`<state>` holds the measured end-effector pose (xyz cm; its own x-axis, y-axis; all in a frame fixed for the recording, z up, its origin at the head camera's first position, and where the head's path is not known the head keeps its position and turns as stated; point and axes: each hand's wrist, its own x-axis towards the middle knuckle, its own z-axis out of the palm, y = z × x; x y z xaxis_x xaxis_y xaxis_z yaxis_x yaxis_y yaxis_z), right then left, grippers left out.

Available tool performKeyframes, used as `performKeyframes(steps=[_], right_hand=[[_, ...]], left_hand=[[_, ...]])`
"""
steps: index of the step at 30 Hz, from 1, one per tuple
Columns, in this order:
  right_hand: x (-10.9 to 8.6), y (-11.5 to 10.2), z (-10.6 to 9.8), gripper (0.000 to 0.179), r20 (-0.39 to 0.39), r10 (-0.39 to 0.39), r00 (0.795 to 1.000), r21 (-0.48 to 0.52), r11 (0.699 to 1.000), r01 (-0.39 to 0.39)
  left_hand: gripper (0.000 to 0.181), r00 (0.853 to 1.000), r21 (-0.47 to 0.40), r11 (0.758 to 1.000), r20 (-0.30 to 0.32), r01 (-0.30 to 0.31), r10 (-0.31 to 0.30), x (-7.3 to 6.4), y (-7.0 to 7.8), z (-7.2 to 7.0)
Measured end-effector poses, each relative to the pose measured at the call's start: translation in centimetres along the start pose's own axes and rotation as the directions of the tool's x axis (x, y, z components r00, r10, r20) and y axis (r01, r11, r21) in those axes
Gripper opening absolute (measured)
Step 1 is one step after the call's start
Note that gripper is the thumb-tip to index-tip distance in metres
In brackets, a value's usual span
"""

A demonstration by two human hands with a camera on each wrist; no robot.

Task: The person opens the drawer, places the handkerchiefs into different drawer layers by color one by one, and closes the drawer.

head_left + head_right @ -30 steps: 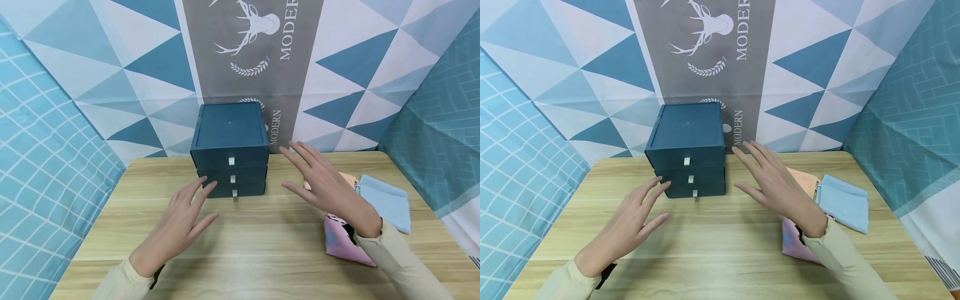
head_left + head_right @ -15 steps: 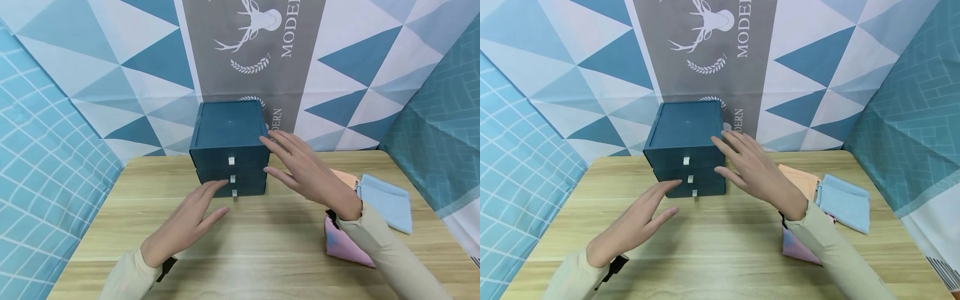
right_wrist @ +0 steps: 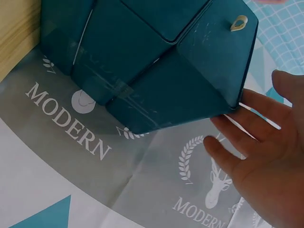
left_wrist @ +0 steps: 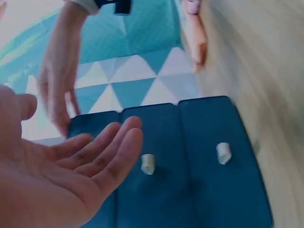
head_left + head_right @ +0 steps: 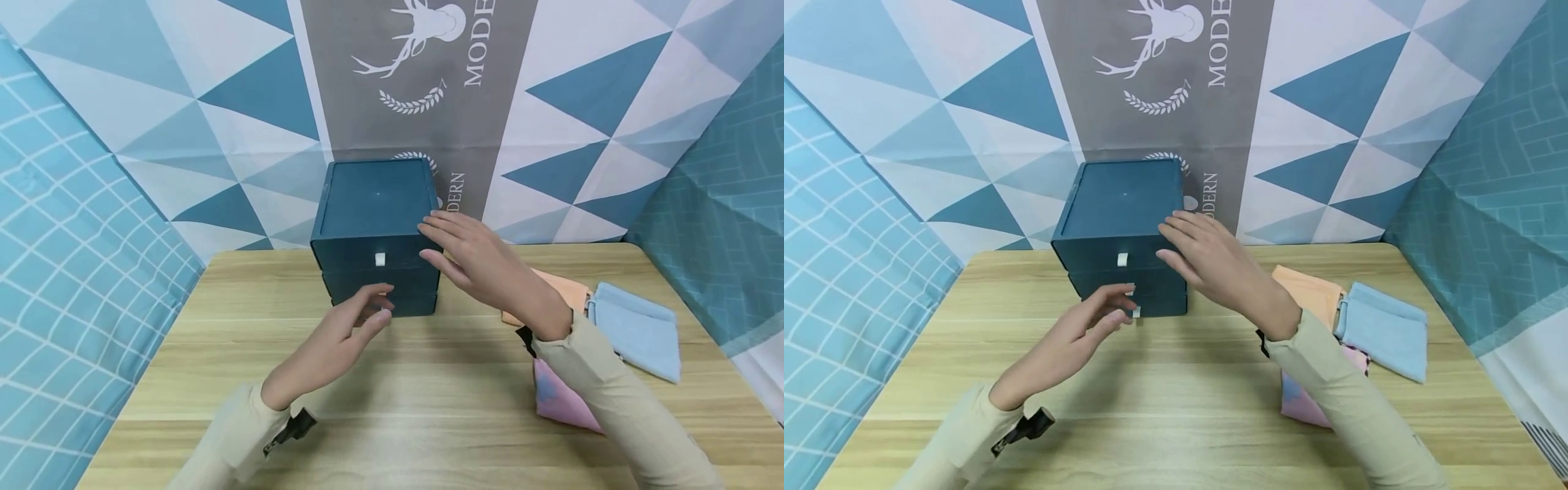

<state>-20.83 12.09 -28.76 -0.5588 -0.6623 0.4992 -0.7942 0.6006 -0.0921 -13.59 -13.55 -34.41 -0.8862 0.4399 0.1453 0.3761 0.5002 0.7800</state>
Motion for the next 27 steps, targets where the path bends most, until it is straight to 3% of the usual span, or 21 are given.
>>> performKeyframes(steps=[4,6,9,13,17,23,25,27], right_hand=[[0.3,0.3,0.0,0.038,-0.028,0.012,1.0,0.037,0.999,-0.011],[0.4,0.5,0.0,0.035,-0.037,0.012,0.999,0.05,0.999,-0.01],[0.7,1.0,0.1,0.029,-0.051,0.011,0.999,0.084,0.996,-0.007],[0.9,1.8,0.2,0.025,-0.073,0.021,0.997,0.162,0.987,-0.009],[1.1,2.3,0.2,0.022,-0.106,0.037,0.994,0.223,0.975,-0.013],[1.3,2.7,0.6,0.02,-0.123,0.067,0.99,0.28,0.959,-0.03],[1.4,2.6,0.7,0.02,-0.122,0.073,0.99,0.283,0.958,-0.036],[1.5,2.6,0.6,0.02,-0.116,0.081,0.99,0.286,0.957,-0.045]], left_hand=[[0.047,0.999,-0.058,0.998,-0.037,-0.018,0.016,1.2,-0.6,0.4],[0.045,0.999,-0.137,0.99,-0.05,-0.021,0.014,1.8,-0.9,0.5],[0.042,0.998,-0.31,0.951,-0.056,-0.009,-0.009,2.7,-0.9,0.3],[0.048,0.995,-0.516,0.855,-0.034,0.059,-0.089,3.9,-0.7,0.0],[0.054,0.984,-0.643,0.753,0.008,0.14,-0.177,4.8,-0.6,-0.2],[0.056,0.98,-0.807,0.564,0.087,0.175,-0.181,5.8,-0.8,-0.4],[0.054,0.978,-0.835,0.52,0.097,0.18,-0.183,6.0,-1.0,-0.4],[0.051,0.976,-0.846,0.501,0.096,0.183,-0.194,6.1,-1.2,-0.3]])
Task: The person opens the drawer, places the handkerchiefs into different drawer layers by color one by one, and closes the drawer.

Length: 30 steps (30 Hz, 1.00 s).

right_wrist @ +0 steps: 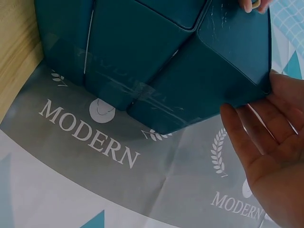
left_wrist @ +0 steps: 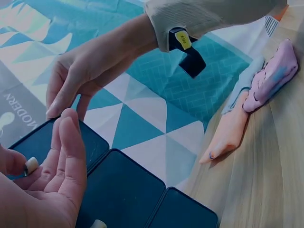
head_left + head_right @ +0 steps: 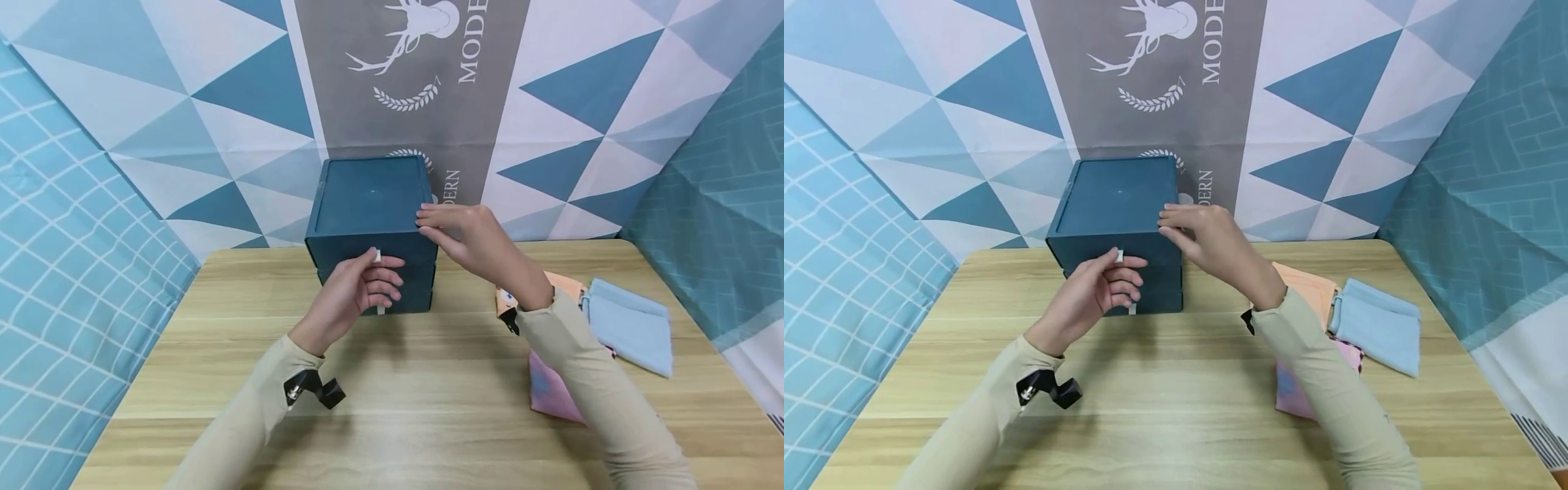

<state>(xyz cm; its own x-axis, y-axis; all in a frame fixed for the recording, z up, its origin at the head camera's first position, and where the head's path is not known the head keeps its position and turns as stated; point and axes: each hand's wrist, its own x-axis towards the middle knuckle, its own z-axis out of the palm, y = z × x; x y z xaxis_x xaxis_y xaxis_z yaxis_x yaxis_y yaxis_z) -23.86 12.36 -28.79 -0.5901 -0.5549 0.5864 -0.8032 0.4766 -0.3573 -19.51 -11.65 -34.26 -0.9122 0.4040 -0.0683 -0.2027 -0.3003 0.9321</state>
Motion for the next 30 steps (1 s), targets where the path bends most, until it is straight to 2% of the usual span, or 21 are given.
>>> performKeyframes(steps=[6,13,17,24,30], right_hand=[[0.8,-0.3,-0.8,0.021,0.091,0.036,0.995,-0.01,0.999,-0.035],[1.9,-0.5,-1.7,0.024,0.216,0.103,0.971,0.002,0.994,-0.105],[2.0,-0.6,-2.0,0.024,0.243,0.124,0.962,0.012,0.991,-0.13],[1.7,-0.3,-2.4,0.022,0.245,0.161,0.956,0.04,0.984,-0.176],[1.8,-0.2,-2.6,0.02,0.252,0.167,0.953,0.051,0.981,-0.186]], left_hand=[[0.042,0.996,0.053,0.998,-0.089,-0.029,0.033,0.0,-0.4,0.3],[0.04,0.987,0.112,0.992,-0.147,-0.056,0.072,-0.5,-0.7,0.7],[0.04,0.985,0.114,0.992,-0.154,-0.056,0.073,-0.6,-0.7,0.7],[0.042,0.99,0.115,0.992,-0.13,-0.041,0.056,-0.4,-1.0,0.9],[0.042,0.992,0.114,0.993,-0.118,-0.041,0.054,-1.0,-1.1,1.0]])
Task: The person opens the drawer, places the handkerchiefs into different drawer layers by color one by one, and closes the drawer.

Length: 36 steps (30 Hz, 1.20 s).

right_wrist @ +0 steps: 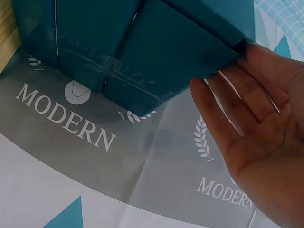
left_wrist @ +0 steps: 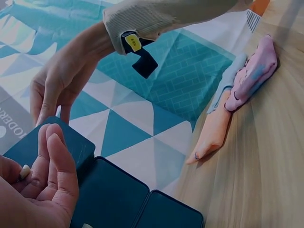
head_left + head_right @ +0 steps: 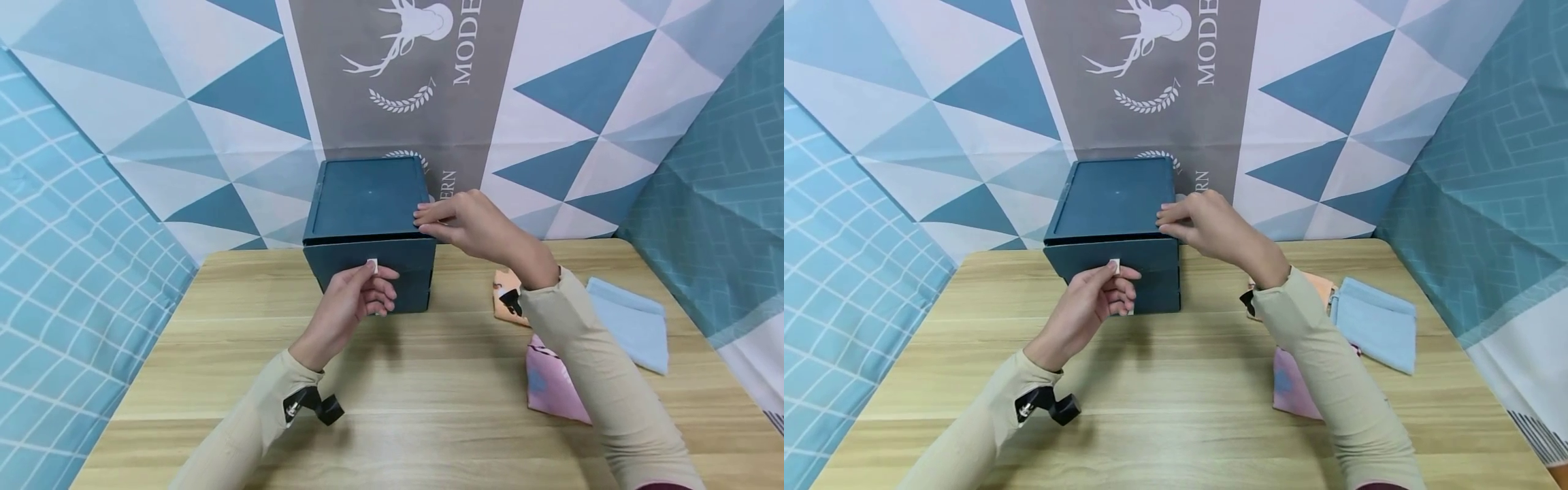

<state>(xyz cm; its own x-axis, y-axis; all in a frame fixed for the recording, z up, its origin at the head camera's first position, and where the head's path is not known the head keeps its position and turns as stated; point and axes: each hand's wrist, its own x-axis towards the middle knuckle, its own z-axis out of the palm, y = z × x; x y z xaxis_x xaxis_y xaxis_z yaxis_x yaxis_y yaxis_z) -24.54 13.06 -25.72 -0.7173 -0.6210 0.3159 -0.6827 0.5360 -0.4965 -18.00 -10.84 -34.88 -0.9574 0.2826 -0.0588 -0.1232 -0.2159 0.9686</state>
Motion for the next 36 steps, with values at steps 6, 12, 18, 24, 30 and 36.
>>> performKeyframes(steps=[6,12,18,24,30,36], right_hand=[[0.0,-0.1,0.2,0.019,-0.012,-0.003,1.0,0.007,1.0,0.003],[0.1,0.0,0.3,0.018,-0.019,0.001,1.0,0.014,1.0,-0.001],[0.0,0.0,0.3,0.021,-0.01,0.001,1.0,0.018,1.0,-0.001],[-0.3,0.3,0.2,0.021,-0.011,0.003,1.0,0.023,1.0,-0.003],[-0.4,0.2,0.2,0.022,-0.008,0.006,1.0,0.032,0.999,-0.006],[-0.3,0.2,0.2,0.022,0.0,0.017,1.0,0.035,0.999,-0.017]], left_hand=[[0.042,1.0,0.028,0.999,0.012,-0.022,0.022,-0.5,-0.2,-0.2],[0.046,0.999,0.074,0.996,0.011,-0.053,0.052,-0.7,-0.4,-0.2],[0.047,0.998,0.103,0.993,0.02,-0.063,0.062,-1.3,-0.4,0.0],[0.047,0.999,0.128,0.991,0.028,-0.048,0.044,-2.0,-0.4,0.3],[0.046,0.999,0.145,0.989,0.035,-0.025,0.02,-3.0,-0.5,0.6],[0.046,0.999,0.181,0.983,0.046,-0.008,0.0,-4.0,-0.5,0.6]])
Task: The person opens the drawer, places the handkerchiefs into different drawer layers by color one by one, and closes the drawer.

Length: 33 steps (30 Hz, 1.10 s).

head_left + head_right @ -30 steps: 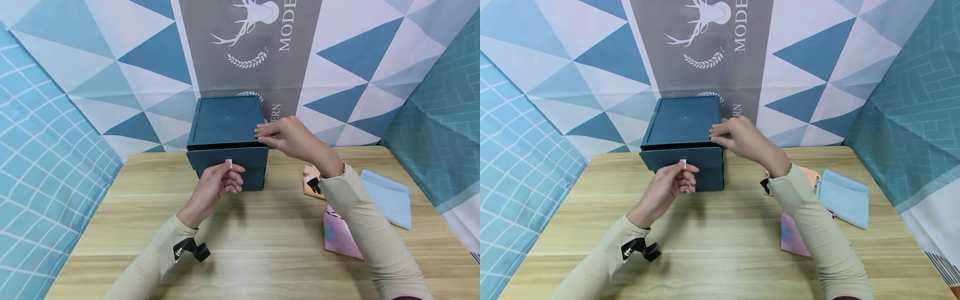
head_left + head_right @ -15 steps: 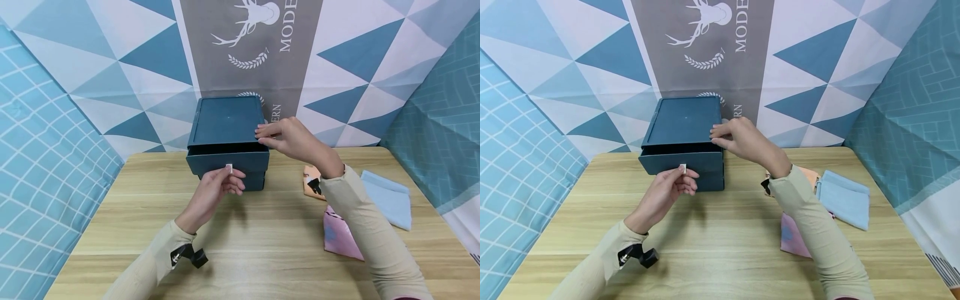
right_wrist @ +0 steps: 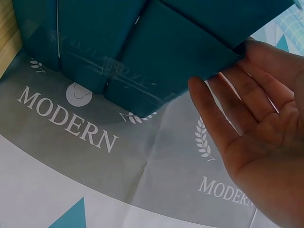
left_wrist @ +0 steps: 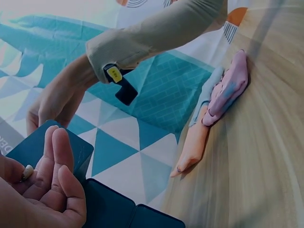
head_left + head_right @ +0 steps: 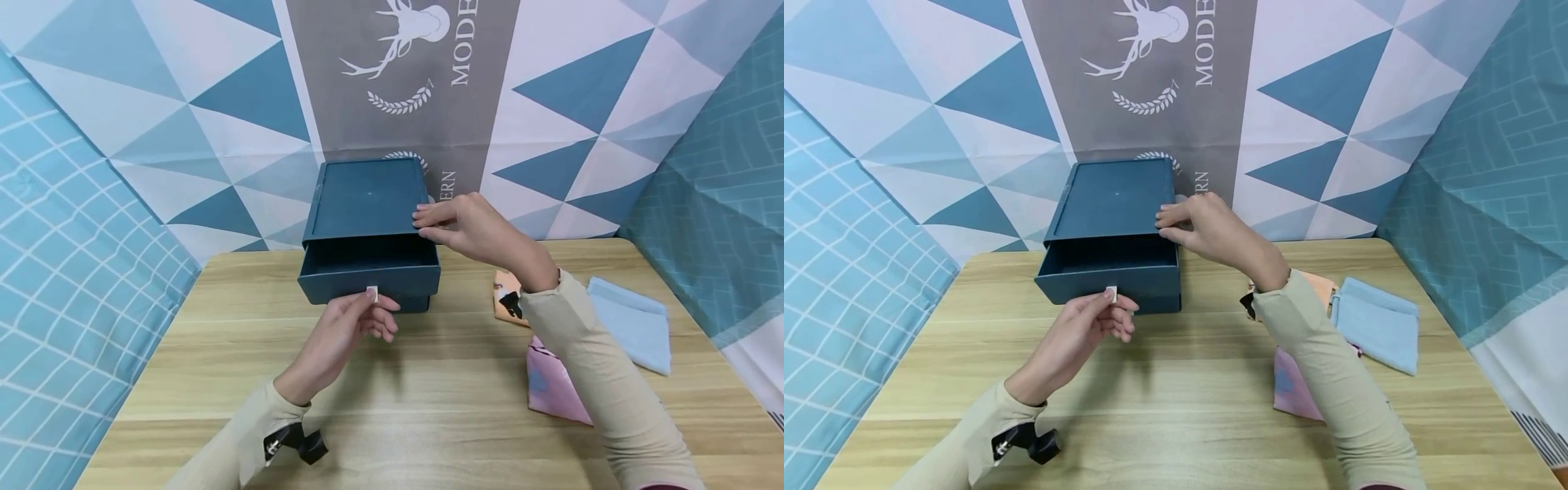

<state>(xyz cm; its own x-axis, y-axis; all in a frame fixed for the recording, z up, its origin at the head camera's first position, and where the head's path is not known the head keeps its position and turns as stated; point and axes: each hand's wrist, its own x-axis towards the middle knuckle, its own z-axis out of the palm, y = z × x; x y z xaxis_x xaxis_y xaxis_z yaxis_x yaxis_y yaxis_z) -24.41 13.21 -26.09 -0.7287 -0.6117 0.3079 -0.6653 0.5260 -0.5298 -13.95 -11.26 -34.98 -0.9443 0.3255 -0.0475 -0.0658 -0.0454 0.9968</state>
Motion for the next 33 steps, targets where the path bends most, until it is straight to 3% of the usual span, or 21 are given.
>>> performKeyframes(steps=[14,24,33], right_hand=[[0.0,-0.2,0.1,0.022,0.006,0.021,1.0,-0.015,1.0,-0.021],[-0.1,-0.5,0.0,0.023,0.009,0.014,1.0,-0.041,0.999,-0.014],[0.0,-0.6,0.1,0.022,-0.009,0.011,1.0,-0.059,0.998,-0.012]], left_hand=[[0.053,0.995,0.053,0.997,0.089,0.049,-0.053,-2.3,0.3,0.1],[0.052,0.988,0.126,0.987,0.104,0.103,-0.117,-3.6,0.6,0.7],[0.049,0.986,0.14,0.986,0.123,0.096,-0.114,-4.5,0.4,0.9]])
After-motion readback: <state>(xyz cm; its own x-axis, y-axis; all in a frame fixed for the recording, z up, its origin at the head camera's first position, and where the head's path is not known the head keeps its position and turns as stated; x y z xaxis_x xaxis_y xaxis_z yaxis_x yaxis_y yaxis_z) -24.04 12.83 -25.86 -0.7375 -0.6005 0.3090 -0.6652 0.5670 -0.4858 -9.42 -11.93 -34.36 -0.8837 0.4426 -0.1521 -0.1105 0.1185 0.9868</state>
